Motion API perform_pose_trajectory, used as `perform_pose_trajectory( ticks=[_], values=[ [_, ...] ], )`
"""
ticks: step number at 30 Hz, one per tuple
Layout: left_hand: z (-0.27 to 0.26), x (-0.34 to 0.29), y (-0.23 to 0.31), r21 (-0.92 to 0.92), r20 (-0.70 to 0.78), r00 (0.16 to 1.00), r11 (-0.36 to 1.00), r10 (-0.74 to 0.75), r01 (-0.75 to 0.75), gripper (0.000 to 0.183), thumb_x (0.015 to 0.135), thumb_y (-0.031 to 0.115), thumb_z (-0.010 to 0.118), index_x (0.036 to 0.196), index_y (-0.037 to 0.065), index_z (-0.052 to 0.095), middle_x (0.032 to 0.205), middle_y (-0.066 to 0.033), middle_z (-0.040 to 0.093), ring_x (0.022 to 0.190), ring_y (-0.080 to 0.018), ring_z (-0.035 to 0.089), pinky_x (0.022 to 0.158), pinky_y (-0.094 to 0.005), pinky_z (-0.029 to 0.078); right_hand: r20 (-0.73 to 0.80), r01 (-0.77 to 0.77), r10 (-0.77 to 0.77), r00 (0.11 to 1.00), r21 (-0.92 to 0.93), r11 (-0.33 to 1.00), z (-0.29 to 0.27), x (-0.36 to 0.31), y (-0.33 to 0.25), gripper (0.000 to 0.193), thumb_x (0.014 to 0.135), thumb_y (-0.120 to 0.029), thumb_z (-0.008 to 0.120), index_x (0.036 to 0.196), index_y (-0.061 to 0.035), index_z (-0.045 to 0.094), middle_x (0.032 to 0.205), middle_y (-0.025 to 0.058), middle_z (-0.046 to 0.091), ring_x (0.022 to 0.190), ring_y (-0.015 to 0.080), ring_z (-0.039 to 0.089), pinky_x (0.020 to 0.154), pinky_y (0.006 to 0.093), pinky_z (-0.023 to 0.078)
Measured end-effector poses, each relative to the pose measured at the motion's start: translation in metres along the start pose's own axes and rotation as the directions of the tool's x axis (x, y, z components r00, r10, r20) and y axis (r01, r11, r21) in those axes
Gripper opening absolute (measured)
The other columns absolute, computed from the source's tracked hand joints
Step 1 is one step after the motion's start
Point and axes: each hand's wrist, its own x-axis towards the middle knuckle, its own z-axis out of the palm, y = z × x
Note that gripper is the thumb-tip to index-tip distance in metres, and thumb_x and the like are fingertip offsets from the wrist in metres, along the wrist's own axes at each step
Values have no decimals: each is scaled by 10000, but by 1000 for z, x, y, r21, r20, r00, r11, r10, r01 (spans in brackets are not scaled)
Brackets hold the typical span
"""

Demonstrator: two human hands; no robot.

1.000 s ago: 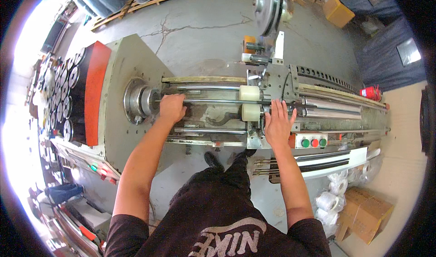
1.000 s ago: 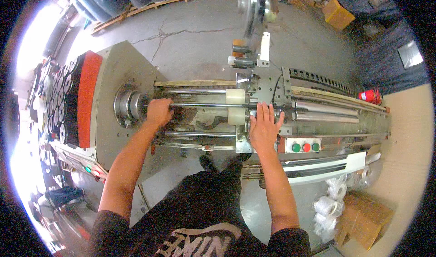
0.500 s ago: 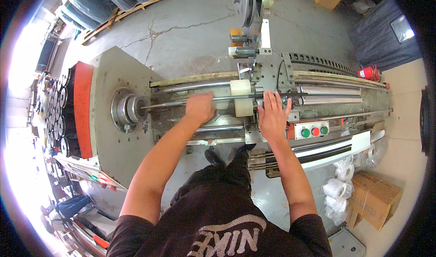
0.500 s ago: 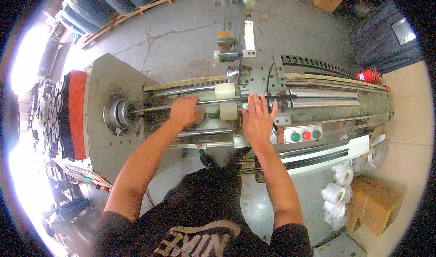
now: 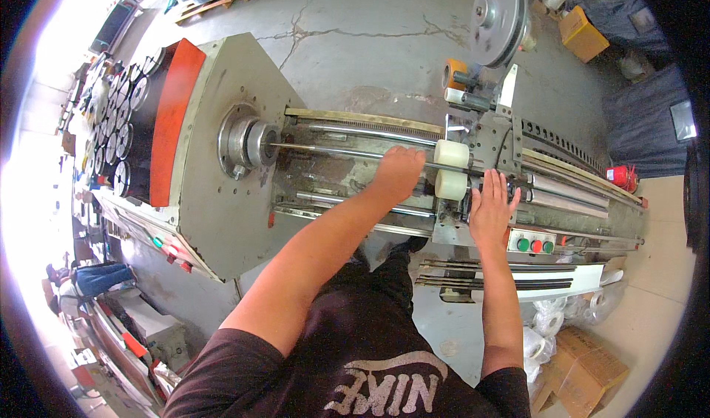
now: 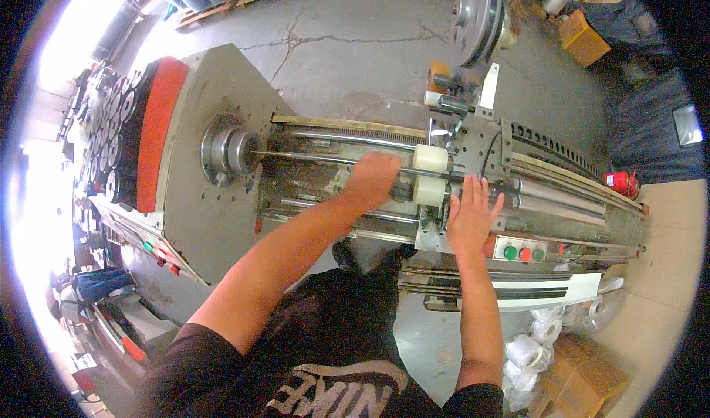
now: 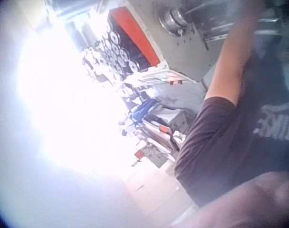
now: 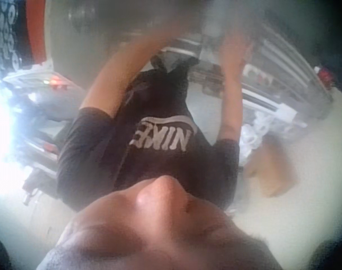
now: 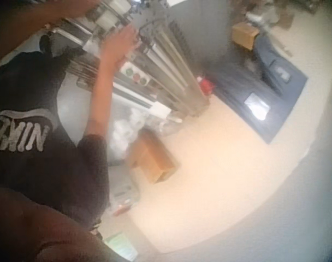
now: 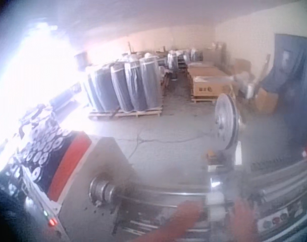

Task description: The person operates an industrial slitting or winding machine, threading material through rollers and securing it to a spindle. They use their hands to guide the thin material, adjust the alignment of the rolls, and press buttons on a control panel to manage the machine's operation.

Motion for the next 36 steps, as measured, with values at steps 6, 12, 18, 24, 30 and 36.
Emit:
perform_pose_trajectory(
  ticks=[6, 12, 18, 24, 30, 36],
  values=[
    [-26, -33, -52, 41, 56, 994, 995, -98, 96, 268, 747, 95, 692, 1001, 46, 620, 977, -199, 689, 971, -400, 674, 860, -518, 520, 6, 11, -11, 1000, -49, 999, -3, 0, 6, 521, 1050, -278, 583, 1510, -43, 512, 1568, 139, 521, 1506, 317, 417, 1257, 639, 145],
    [-57, -66, -110, 126, 64, 973, 969, -224, 215, 232, 776, 172, 717, 975, 61, 671, 948, -180, 726, 934, -406, 702, 871, -519, 532, 21, 12, -11, 1000, -67, 998, -10, 2, 9, 510, 1064, -279, 556, 1514, -45, 508, 1570, 141, 518, 1510, 311, 414, 1261, 626, 143],
    [-98, -94, -164, 271, 204, 914, 917, -352, 293, 330, 829, 280, 790, 1034, 47, 681, 1031, -171, 732, 1032, -385, 697, 939, -529, 516, 45, 2, 1, 999, -66, 998, -4, 0, 18, 509, 1070, -295, 531, 1511, -41, 509, 1571, 148, 523, 1504, 322, 427, 1260, 627, 153],
    [-117, -116, -199, 349, 193, 876, 866, -441, 359, 378, 816, 337, 819, 1082, 88, 719, 1063, -160, 739, 1025, -382, 697, 947, -512, 526, 8, 2, -1, 1000, -34, 999, 2, 2, 19, 539, 1059, -321, 538, 1521, -46, 504, 1570, 141, 524, 1507, 313, 423, 1267, 625, 139],
    [-90, -95, -163, 314, 155, 886, 872, -438, 376, 320, 838, 328, 782, 1056, 95, 751, 1038, -130, 759, 1047, -349, 707, 984, -478, 519, 22, 27, -27, 999, -21, 999, 9, 1, 25, 590, 1056, -357, 544, 1553, -47, 473, 1593, 138, 500, 1525, 316, 401, 1269, 625, 119],
    [-56, -44, -95, 356, 275, 816, 843, -508, 404, 301, 819, 355, 772, 993, 109, 768, 967, -144, 773, 964, -371, 730, 920, -493, 555, 77, 36, -44, 996, 97, 995, 2, 5, 32, 610, 1052, -348, 550, 1558, -23, 451, 1612, 154, 472, 1546, 327, 361, 1270, 634, 86]
  ],
)
